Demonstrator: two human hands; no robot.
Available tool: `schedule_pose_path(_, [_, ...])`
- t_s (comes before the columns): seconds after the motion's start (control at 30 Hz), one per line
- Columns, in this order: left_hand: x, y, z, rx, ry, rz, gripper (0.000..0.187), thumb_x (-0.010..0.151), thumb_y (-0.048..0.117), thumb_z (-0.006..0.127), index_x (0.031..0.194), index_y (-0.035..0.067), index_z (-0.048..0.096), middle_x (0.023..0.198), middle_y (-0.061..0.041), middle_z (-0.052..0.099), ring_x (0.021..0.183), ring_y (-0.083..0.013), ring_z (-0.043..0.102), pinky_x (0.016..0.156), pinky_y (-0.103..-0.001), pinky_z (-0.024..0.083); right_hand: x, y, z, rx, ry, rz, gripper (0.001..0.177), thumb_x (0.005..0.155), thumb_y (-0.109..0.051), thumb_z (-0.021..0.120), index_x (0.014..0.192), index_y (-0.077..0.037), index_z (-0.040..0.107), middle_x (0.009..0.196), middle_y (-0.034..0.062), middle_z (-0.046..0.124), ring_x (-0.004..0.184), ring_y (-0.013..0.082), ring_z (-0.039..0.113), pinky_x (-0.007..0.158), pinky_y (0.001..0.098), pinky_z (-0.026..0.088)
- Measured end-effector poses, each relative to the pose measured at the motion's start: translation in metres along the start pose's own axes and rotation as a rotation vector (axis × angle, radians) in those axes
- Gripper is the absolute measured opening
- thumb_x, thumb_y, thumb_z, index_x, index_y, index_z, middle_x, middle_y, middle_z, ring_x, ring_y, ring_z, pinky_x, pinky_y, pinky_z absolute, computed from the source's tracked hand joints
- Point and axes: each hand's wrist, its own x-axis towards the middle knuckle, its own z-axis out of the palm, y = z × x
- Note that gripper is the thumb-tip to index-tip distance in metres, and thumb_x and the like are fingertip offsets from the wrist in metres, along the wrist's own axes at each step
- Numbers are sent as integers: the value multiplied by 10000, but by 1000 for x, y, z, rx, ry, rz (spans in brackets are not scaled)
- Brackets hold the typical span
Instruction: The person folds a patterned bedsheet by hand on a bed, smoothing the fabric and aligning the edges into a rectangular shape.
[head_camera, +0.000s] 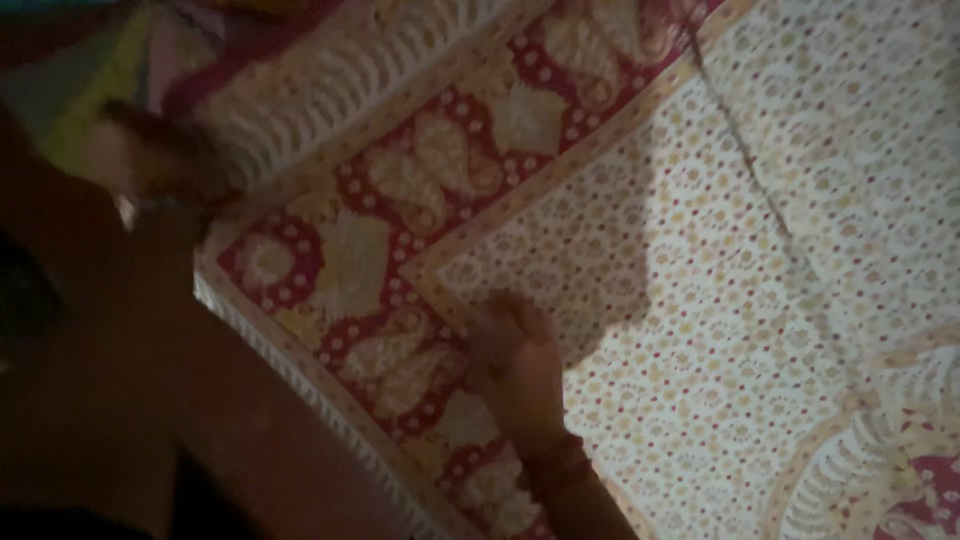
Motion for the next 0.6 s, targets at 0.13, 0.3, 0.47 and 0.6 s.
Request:
schedule_pose_path(0.13, [2, -14, 12, 138, -59, -27, 483, 912, 326, 668, 1316, 107, 520, 1358, -60, 513, 1209, -220, 471, 969, -603, 312, 22, -4, -1, -103, 29, -107, 343, 856, -120, 722, 1171, 5, 673, 1241, 210, 650, 1164, 446, 585, 988, 510, 493])
schedule_pose_path(0.3, [10, -33, 23, 277, -87, -63, 500, 911, 335, 664, 1333, 111, 516, 1379, -61, 507, 1228, -223, 466, 981, -614, 304, 35, -20, 1, 14, -3, -32, 405, 827, -142, 736, 1186, 30, 665, 1221, 245, 622, 1144, 451, 572, 977, 506, 484])
schedule_pose_path(0.47, [31, -30, 11, 359, -27, -27, 518, 910, 345, 659, 1350, 115, 512, 1400, -62, 500, 1247, -227, 462, 993, -625, 296, 38, -20, 9, 66, -50, -36, 383, 802, -94, 711, 1171, 6, 686, 1226, 226, 641, 1144, 444, 572, 985, 509, 482])
schedule_pose_path(0.6, [37, -8, 4, 369, 97, 98, 532, 909, 352, 655, 1364, 118, 509, 1416, -62, 495, 1262, -230, 458, 1003, -635, 290, 43, -18, 20, -5, -54, -137, 370, 801, -88, 716, 1164, -24, 687, 1255, 192, 651, 1216, 423, 579, 1056, 510, 458])
